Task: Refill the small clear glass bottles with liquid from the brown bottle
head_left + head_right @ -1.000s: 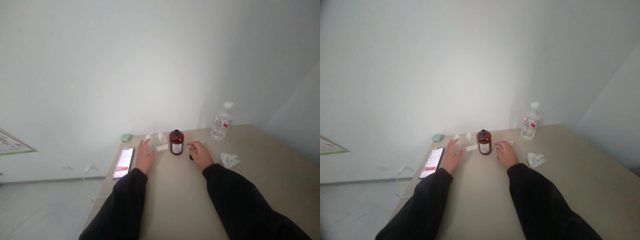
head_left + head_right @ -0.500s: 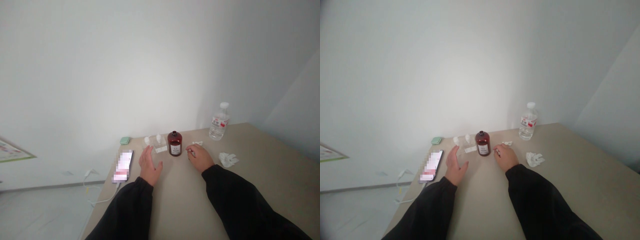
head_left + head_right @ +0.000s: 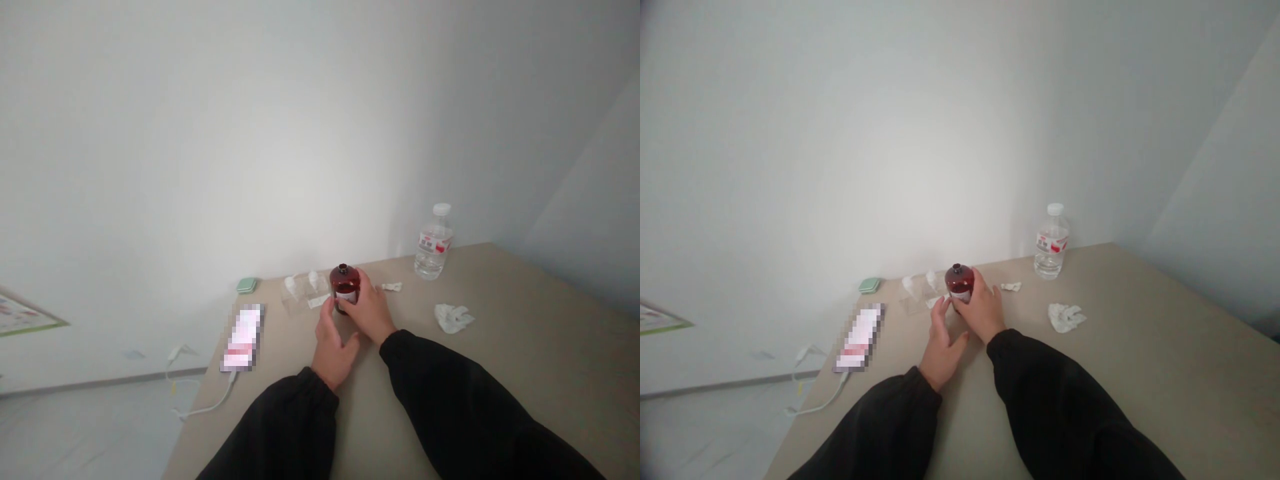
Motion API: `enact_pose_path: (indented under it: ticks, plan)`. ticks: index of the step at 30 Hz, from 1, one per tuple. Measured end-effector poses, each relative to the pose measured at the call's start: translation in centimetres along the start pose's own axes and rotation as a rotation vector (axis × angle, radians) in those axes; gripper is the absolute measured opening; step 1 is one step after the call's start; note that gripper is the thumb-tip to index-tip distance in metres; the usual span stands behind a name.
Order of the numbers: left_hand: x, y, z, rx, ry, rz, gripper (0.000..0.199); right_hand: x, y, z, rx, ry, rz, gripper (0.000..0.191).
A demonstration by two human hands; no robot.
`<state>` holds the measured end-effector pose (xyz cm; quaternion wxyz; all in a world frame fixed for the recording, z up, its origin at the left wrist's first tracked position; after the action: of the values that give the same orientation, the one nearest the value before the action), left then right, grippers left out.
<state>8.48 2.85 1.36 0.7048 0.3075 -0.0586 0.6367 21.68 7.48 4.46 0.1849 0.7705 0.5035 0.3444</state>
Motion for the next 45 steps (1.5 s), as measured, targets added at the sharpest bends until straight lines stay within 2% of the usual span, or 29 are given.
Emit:
enact_pose_path:
  ticks: [5,8,11,18,21,23,26,29,30,33,35,37,39,42,45]
  plan:
    - [0.2,0.3,0.1,-0.063,0.003,0.015,0.08,-0.6,1.2,-0.8,0.061,0.07,0.032,0.057]
    - [0.4,0.4,0.1,-0.102,0.007,0.023,0.08,-0.8,1.2,-0.6,0.093,0.084,0.023,0.058]
    - [0.6,0.6,-0.1,-0.115,0.021,0.043,0.082,-0.8,0.5,0.0,0.158,0.088,-0.06,0.062]
    - [1.1,2.1,-0.6,-0.016,0.064,0.139,0.071,-2.2,0.8,-0.2,0.315,0.178,-0.233,0.044]
    - [1.1,2.5,-0.8,-0.083,0.097,0.156,0.069,-2.7,1.5,-0.8,0.25,0.254,-0.317,0.035]
    - [1.1,2.5,-1.0,-0.141,0.14,0.138,0.07,-2.3,2.4,-0.3,0.11,0.246,-0.312,0.03]
    - [1.0,2.5,-1.0,-0.153,0.189,0.116,0.071,-0.8,5.7,3.0,-0.195,0.07,-0.112,0.026]
    - [0.9,2.7,-0.8,-0.157,0.197,0.117,0.072,-0.3,9.7,8.6,-0.469,-0.218,0.069,0.033]
    - [0.9,2.7,-0.7,-0.156,0.19,0.116,0.072,-0.4,10.8,10.3,-0.505,-0.269,0.103,0.034]
    - [0.8,3.0,-0.1,-0.141,0.132,0.122,0.07,-1.0,12.0,13.7,-0.449,-0.292,0.085,0.024]
    - [0.7,3.1,0.1,-0.137,0.096,0.108,0.071,-1.2,11.8,14.2,-0.41,-0.268,0.043,0.015]
    - [0.6,3.0,0.4,-0.147,0.07,0.072,0.074,-1.1,11.3,13.2,-0.379,-0.232,0.008,0.014]
    - [0.4,2.9,0.6,-0.162,0.04,0.031,0.076,-0.9,10.8,10.9,-0.279,-0.209,-0.056,0.017]
    - [0.2,2.9,1.1,-0.152,-0.031,-0.017,0.077,-1.3,9.4,6.5,0.124,-0.262,-0.272,0.034]
    - [0.1,3.0,1.8,-0.1,-0.112,-0.047,0.077,-2.0,8.3,1.6,0.416,-0.223,-0.388,0.033]
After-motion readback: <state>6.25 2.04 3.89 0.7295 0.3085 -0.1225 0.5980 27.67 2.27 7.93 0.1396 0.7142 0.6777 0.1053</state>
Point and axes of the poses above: each hand's wrist, its own x-axis towards the middle knuckle, its own y-axis out of the back of the hand, z = x × y, the point moved 5 cm from there along x, towards the middle knuckle, and after that the axes turned 7 degrees about -y, right-handed, at the moved point
